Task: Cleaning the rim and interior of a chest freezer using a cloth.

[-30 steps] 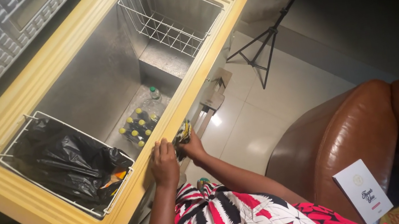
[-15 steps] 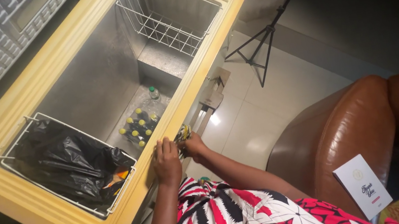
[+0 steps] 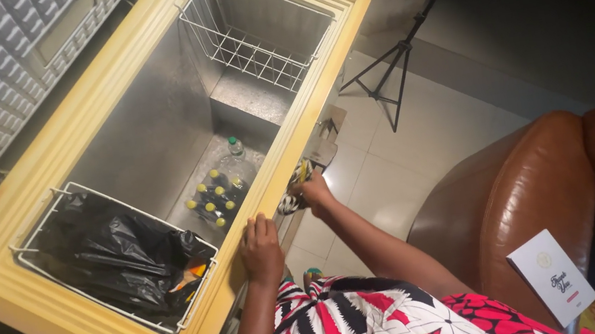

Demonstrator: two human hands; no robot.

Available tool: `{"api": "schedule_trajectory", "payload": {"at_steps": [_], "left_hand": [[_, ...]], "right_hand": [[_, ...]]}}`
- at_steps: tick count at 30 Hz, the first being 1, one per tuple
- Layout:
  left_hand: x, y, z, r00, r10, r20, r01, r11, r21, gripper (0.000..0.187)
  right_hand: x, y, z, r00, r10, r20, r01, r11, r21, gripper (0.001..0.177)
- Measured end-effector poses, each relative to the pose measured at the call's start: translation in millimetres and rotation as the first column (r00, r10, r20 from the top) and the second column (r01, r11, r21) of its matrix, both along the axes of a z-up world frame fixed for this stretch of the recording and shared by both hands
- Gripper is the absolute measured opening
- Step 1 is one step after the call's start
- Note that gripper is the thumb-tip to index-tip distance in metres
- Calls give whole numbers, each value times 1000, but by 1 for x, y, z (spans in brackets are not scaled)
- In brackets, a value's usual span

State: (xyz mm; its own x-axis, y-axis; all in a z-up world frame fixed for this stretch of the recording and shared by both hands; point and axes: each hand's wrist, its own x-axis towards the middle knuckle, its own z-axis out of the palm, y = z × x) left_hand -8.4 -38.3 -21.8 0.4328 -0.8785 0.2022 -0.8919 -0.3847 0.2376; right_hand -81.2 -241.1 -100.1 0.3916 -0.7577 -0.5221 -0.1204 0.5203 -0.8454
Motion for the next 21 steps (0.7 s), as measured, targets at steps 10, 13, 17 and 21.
{"api": "schedule_trajectory", "payload": {"at_steps": [10,13,17,21], "left_hand": [[6,0,-8,997,-53,50,55,998,-44,29],[7,1,-6,996,-73,42,75,996,-41,31],[8,1,-7,995,-86,53,88,995,-41,33],[9,1,-15,995,-94,40,95,995,-35,33]], "right_hand": [[-1,-53,30,986,-163,-16,156,964,-214,48],[0,-49,25,981,-188,-56,166,948,-272,45],[-1,-18,27,979,-178,-97,142,944,-298,48],[2,30,60,984,-164,-74,137,950,-281,61]]}}
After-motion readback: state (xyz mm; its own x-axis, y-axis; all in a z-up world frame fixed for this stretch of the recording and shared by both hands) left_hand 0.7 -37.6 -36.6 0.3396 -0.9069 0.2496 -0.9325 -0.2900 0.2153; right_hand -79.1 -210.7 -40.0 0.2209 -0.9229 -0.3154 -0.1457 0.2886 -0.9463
